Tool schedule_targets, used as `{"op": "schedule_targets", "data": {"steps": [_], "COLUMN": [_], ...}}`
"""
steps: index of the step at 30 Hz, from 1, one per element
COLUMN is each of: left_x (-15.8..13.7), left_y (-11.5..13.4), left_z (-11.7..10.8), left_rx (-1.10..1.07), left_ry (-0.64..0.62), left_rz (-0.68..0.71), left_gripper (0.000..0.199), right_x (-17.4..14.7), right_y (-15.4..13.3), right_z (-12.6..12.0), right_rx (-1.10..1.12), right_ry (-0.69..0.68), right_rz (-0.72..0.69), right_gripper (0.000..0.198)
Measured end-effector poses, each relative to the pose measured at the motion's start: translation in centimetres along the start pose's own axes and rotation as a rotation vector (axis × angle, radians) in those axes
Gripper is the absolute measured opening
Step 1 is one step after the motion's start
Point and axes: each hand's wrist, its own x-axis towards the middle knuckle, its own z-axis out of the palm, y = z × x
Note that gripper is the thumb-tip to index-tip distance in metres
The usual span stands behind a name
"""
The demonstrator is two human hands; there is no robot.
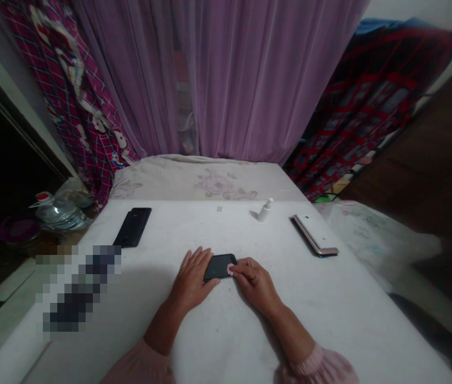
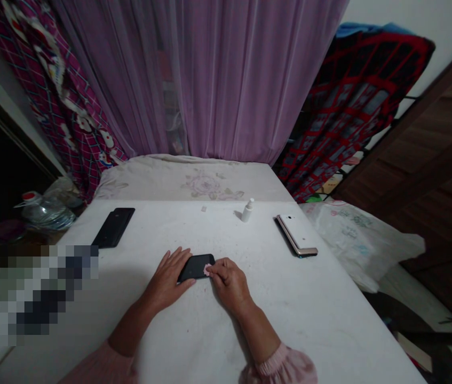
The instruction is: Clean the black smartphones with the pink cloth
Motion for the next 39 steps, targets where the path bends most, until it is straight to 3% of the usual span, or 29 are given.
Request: {"op": "schedule_targets", "data": {"steps": [11, 20, 27, 32, 36, 39], "left_x": [0.0, -0.1, 0.0, 0.0, 0.1, 0.1], "left_y": [0.0, -0.3, -0.2, -0.5, -1.0, -0.8], "left_z": [-0.2, 0.1, 0.1, 0.6, 1.0, 1.1], "left_rx": [0.013, 0.013, 0.005, -0.018, -0.033, -0.007], "left_ry": [-0.011, 0.013, 0.0, 0.107, 0.289, 0.316], "left_rz": [-0.001, 0.024, 0.027, -0.008, -0.152, -0.176], "left_gripper": [0.057, 0.056, 0.054, 0.058, 0.055, 0.052], "right_x": [3.6, -0.3, 3.1, 3.9, 2.2, 0.5], "right_y": [0.9, -0.2, 0.7, 1.1, 0.9, 0.3], "right_z": [0.6, -0.1, 0.6, 0.6, 0.2, 0.2], "right_rx": [-0.068, -0.023, -0.081, -0.092, -0.091, -0.026], "right_ry": [-0.019, -0.021, -0.021, -0.017, 0.007, 0.022], "right_rz": [0.053, -0.016, 0.042, 0.053, 0.059, 0.019], "right_gripper": [0.019, 0.02, 0.018, 0.017, 0.017, 0.019]}}
